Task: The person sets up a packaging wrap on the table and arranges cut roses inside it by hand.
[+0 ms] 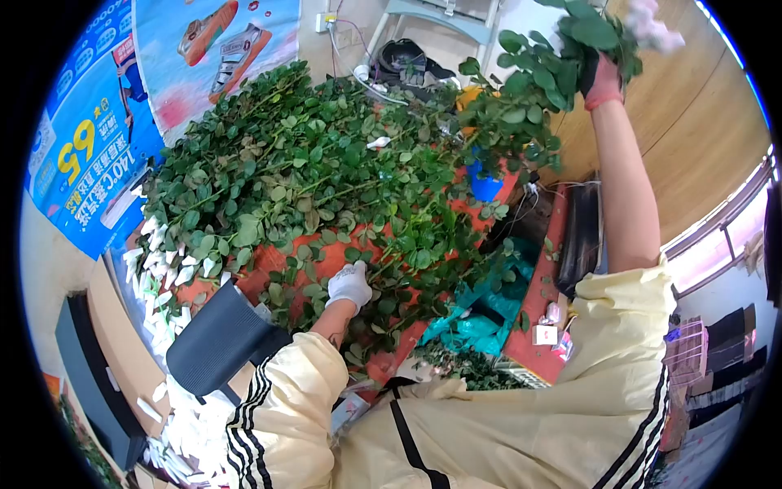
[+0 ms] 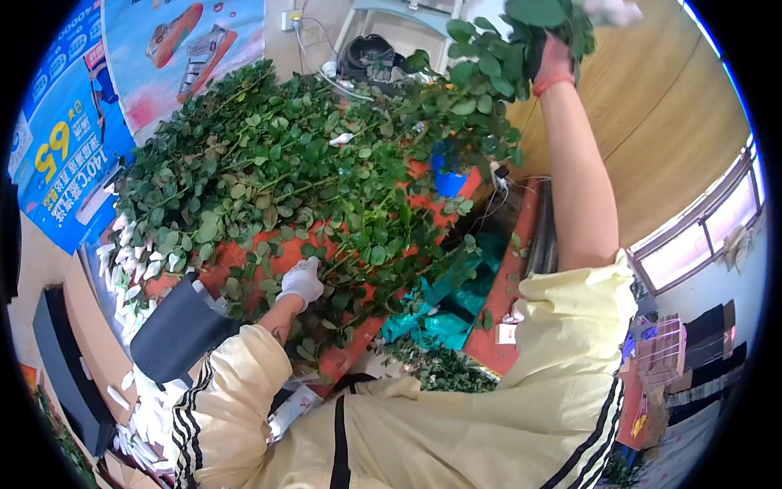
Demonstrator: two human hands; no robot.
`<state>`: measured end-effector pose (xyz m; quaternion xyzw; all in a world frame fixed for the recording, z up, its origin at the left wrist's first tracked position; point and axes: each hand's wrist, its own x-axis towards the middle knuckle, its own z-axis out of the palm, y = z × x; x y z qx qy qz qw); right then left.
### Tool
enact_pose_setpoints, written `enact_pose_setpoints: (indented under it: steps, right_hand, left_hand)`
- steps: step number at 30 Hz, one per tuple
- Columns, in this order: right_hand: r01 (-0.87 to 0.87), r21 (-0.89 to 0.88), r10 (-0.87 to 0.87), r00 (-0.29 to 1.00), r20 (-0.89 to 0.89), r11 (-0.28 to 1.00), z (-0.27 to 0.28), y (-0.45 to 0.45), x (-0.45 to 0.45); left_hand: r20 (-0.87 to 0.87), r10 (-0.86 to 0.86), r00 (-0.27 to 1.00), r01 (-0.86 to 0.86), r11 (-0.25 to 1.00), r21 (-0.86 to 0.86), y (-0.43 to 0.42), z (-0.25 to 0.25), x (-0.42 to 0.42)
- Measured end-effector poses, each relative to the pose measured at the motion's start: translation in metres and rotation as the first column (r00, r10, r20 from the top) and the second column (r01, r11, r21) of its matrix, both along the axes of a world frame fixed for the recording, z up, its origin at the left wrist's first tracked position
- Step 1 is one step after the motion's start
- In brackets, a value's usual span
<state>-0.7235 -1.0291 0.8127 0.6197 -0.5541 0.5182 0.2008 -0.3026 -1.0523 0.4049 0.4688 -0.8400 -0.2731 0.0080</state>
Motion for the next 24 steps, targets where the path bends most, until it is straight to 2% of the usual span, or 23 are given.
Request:
enact_pose_setpoints:
  steps: [2,3,5,6,7,8,11,14,18,19,21,24]
  right_hand:
    - [-0.114,-0.002,0.114,0.989,0.096,0.993,-0.003,0.005,0.007]
    - [-0.254,-0.045,0.257,0.927,0.275,0.966,-0.003,0.003,0.008]
    - [-0.457,-0.263,0.52,0.641,0.565,0.85,0.0,0.0,0.029]
    - [-0.365,-0.107,0.38,0.875,0.299,0.925,-0.001,-0.005,0.026]
    - [-0.211,-0.064,0.211,0.977,-0.021,0.975,-0.002,-0.011,0.023]
    - [-0.132,-0.094,0.119,0.984,-0.134,0.987,0.003,-0.02,0.022]
    - [-0.113,-0.173,0.09,0.987,-0.133,0.978,0.026,-0.042,0.016]
    - [-0.134,-0.272,0.108,0.988,-0.108,0.953,0.046,-0.055,0.016]
    - [-0.172,-0.32,0.147,0.984,-0.102,0.932,0.051,-0.071,0.025]
    - [-0.18,-0.315,0.16,0.983,-0.089,0.932,0.043,-0.074,0.03]
    - [-0.22,-0.251,0.209,0.976,-0.07,0.943,0.021,-0.095,0.034]
    - [-0.26,-0.064,0.257,0.965,-0.058,0.963,-0.033,-0.136,0.059]
  left_hand:
    - [0.001,-0.005,1.0,0.004,0.999,0.041,0.0,0.001,0.004]
    - [-0.004,0.003,1.0,-0.002,0.999,0.05,0.002,0.0,0.005]
    - [-0.026,-0.016,1.0,0.017,0.999,0.027,0.002,0.003,0.006]
    - [-0.028,-0.019,0.999,0.019,1.0,0.011,0.003,0.004,0.006]
    - [-0.016,-0.016,1.0,0.016,1.0,0.016,0.002,0.005,0.005]
    - [-0.004,-0.004,1.0,0.004,1.0,0.01,-0.001,0.004,0.005]
    - [0.035,0.032,0.999,-0.033,0.999,0.043,-0.01,0.001,0.001]
    - [0.093,0.031,0.995,-0.045,0.987,0.153,-0.015,-0.001,0.0]
    - [0.131,0.073,0.989,-0.093,0.984,0.152,-0.015,-0.005,-0.004]
    - [0.134,0.097,0.986,-0.117,0.982,0.147,-0.017,-0.009,-0.004]
    - [0.039,0.028,0.999,-0.031,0.996,0.082,-0.018,-0.014,0.003]
    - [0.11,-0.098,0.989,0.094,0.995,0.042,-0.021,0.002,0.006]
